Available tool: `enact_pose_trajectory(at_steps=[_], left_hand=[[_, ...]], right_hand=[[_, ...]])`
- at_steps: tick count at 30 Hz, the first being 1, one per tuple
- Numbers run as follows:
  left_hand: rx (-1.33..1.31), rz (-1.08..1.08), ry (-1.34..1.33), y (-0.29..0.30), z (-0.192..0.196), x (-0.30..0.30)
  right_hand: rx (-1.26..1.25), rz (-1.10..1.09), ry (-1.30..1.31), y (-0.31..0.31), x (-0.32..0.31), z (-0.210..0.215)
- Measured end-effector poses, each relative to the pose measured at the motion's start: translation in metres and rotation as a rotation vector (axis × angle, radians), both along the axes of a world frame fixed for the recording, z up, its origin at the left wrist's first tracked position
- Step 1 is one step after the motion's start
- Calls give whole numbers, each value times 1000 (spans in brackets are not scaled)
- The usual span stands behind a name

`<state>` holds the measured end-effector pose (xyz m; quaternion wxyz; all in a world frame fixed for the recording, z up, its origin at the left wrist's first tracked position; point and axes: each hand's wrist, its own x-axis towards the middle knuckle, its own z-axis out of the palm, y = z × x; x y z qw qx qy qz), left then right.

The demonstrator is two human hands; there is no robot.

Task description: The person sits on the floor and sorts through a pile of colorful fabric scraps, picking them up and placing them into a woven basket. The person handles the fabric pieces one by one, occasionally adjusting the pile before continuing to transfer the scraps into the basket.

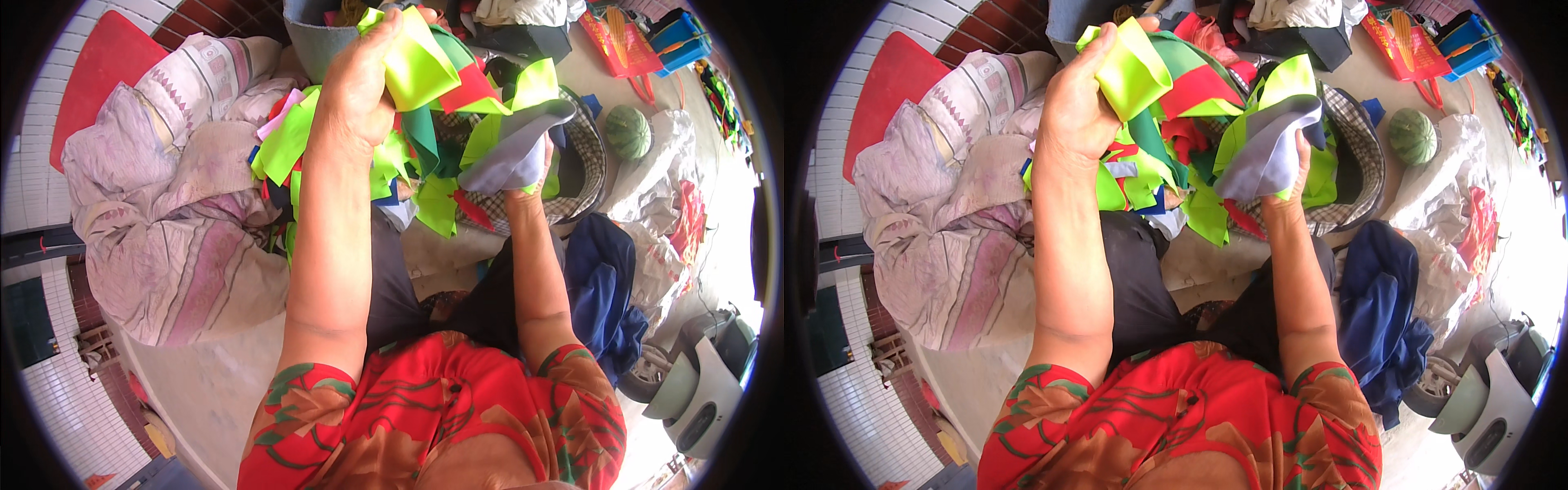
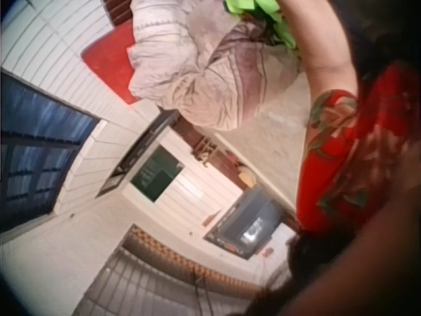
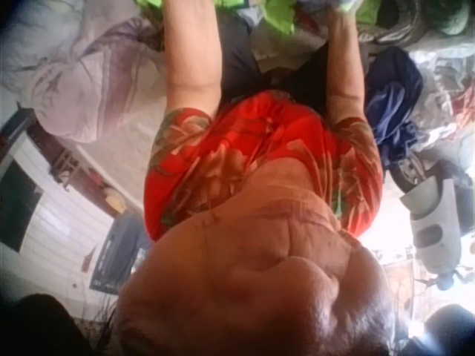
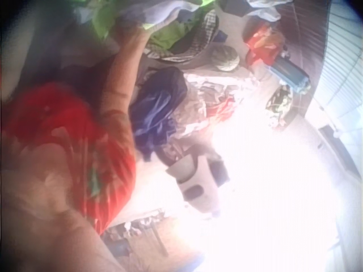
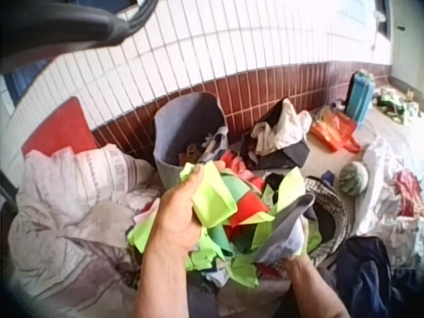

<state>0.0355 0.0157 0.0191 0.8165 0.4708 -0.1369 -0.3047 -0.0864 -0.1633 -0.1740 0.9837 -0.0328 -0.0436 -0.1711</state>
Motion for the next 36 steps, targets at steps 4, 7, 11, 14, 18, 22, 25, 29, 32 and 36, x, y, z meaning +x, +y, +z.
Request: enact_pose_trajectory(at_steps=[4, 7, 11, 14, 18, 22, 25, 29, 32, 36], left_hand=[[-61, -16, 101, -2, -6, -1], [-45, 12, 100, -3, -6, -7], [138, 124, 23, -11, -4, -11], [187, 111, -106, -10, -4, -17], [321, 73, -336, -15, -22, -11], [501, 38, -741, -28, -38, -17], [779, 18, -941, -36, -33, -28], [917, -143, -953, -45, -37, -39], [951, -104, -1045, -48, -34, -53], [1000, -59, -1234, -48, -45, -63]], right_hand=[[-12, -3, 62, -1, -2, 0], [31, -22, 195, 9, -1, 8], [23, -9, 234, 8, -2, 13], [-116, -48, 264, 14, -2, 20], [-179, 9, 303, 25, -1, 31], [-268, -9, 347, 44, 2, 45], [-364, -24, 383, 48, 1, 43], [-485, -181, 371, 62, -2, 54], [-758, -219, 535, 60, 0, 38], [-977, -289, 541, 65, -6, 30]])
